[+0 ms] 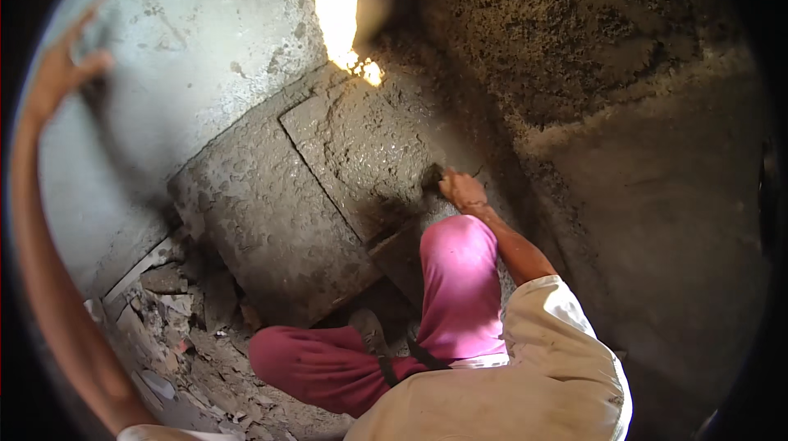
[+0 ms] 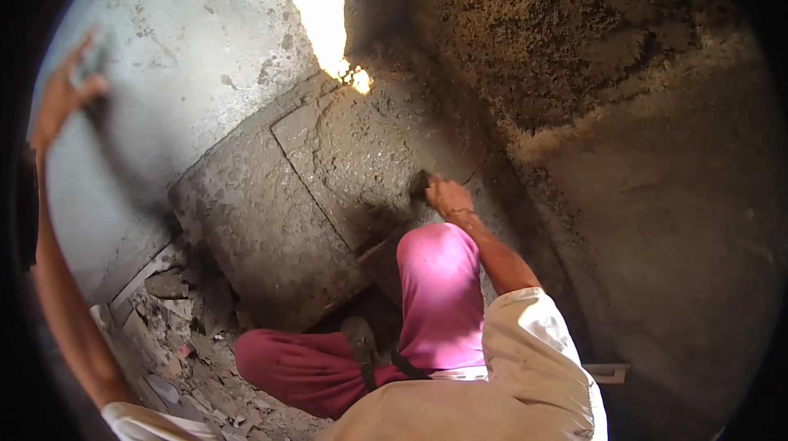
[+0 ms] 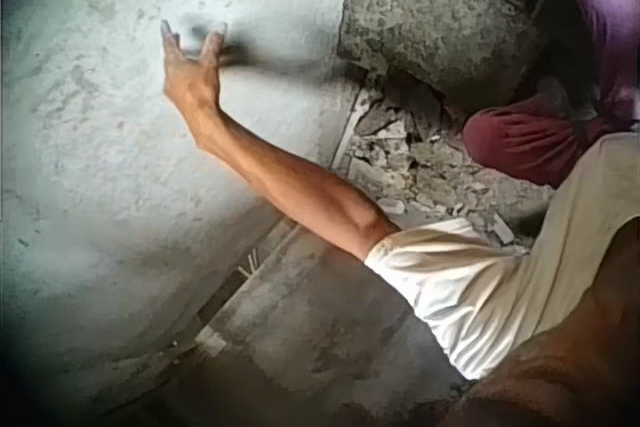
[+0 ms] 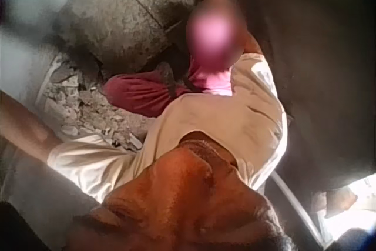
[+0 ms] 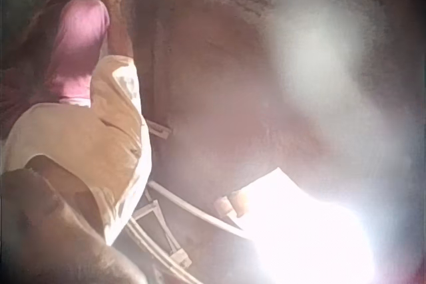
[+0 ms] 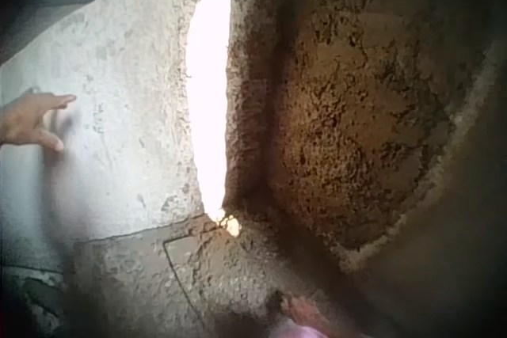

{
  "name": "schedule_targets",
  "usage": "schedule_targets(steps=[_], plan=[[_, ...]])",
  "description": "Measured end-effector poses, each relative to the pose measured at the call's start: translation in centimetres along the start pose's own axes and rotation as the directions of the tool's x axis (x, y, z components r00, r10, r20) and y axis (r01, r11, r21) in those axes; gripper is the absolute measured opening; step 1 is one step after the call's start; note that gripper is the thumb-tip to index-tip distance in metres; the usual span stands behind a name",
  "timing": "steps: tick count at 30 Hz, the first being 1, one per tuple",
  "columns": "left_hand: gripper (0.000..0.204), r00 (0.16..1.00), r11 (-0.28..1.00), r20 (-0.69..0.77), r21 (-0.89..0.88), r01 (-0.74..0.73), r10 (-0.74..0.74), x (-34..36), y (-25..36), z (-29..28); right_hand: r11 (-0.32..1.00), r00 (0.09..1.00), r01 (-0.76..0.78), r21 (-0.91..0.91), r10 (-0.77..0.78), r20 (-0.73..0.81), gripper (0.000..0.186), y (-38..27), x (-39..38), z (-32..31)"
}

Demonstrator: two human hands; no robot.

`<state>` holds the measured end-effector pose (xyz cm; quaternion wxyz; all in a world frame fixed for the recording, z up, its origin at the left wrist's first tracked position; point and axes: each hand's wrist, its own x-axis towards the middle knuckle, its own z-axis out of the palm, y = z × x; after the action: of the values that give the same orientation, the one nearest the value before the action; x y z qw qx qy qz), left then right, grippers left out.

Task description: The person applies wet plaster or mortar to an interior wall corner using a trowel, while holding a plastic cup of liquid in the other hand.

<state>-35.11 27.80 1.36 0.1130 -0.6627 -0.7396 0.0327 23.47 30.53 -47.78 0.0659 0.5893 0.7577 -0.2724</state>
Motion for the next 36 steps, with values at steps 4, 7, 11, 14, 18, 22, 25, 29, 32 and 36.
schedule_targets(steps=[4, 7, 11, 14, 18, 22, 25, 29, 32, 36], plan=[[0.089, 0.909, 0.919, 0.404, -0.311, 0.243, -0.104, -16.2, 15.2, 5.1, 0.966, 0.997, 0.066, 0.251, -0.072, 0.016, 0.041, 2.4, 0.0, -2.9], [0.092, 0.739, 0.596, 0.641, -0.516, 0.615, -0.207, -31.3, 16.8, 3.5, 0.980, 0.995, 0.095, 0.175, -0.089, -0.038, 0.044, 4.0, -1.7, -3.6], [0.072, 0.556, 0.436, 0.411, -0.352, 0.828, -0.723, -50.9, 22.3, 1.4, 0.978, 0.988, 0.150, -0.147, -0.143, 0.061, 0.040, 3.3, -2.6, -10.6], [0.072, 0.322, 0.254, 0.279, -0.252, 0.934, -0.905, -57.7, 28.5, 0.4, 0.956, 0.966, 0.257, -0.139, -0.257, 0.023, 0.034, -0.9, -3.5, -14.5], [0.072, 0.209, 0.143, 0.266, -0.245, 0.959, -0.941, -60.4, 33.5, 2.1, 0.899, 0.859, 0.426, 0.102, -0.438, 0.266, 0.025, -11.4, -6.5, -21.2], [0.072, 0.164, 0.091, 0.281, -0.253, 0.963, -0.946, -61.2, 36.6, 3.3, 0.461, 0.431, 0.831, 0.311, -0.887, 0.164, 0.026, -19.7, -10.7, -25.9], [0.071, 0.152, 0.073, 0.297, -0.259, 0.963, -0.943, -61.2, 38.7, 4.2, 0.133, 0.132, 0.819, 0.558, -0.990, 0.042, 0.030, -24.8, -12.8, -29.7], [0.071, 0.103, 0.034, 0.268, -0.251, 0.967, -0.958, -63.0, 41.0, 3.6, 0.163, 0.056, 0.673, 0.721, -0.984, 0.169, 0.027, -28.6, -15.3, -37.5], [0.071, 0.090, 0.015, 0.277, -0.262, 0.965, -0.957, -64.1, 42.6, 4.2, 0.420, 0.381, 0.451, 0.788, -0.889, 0.255, 0.042, -25.4, -11.6, -39.2], [0.071, 0.250, 0.165, 0.215, -0.350, 0.922, -0.944, -66.6, 44.0, 5.4, 0.489, 0.594, 0.713, 0.503, -0.802, -0.062, 0.029, -11.8, 5.8, -48.0]])
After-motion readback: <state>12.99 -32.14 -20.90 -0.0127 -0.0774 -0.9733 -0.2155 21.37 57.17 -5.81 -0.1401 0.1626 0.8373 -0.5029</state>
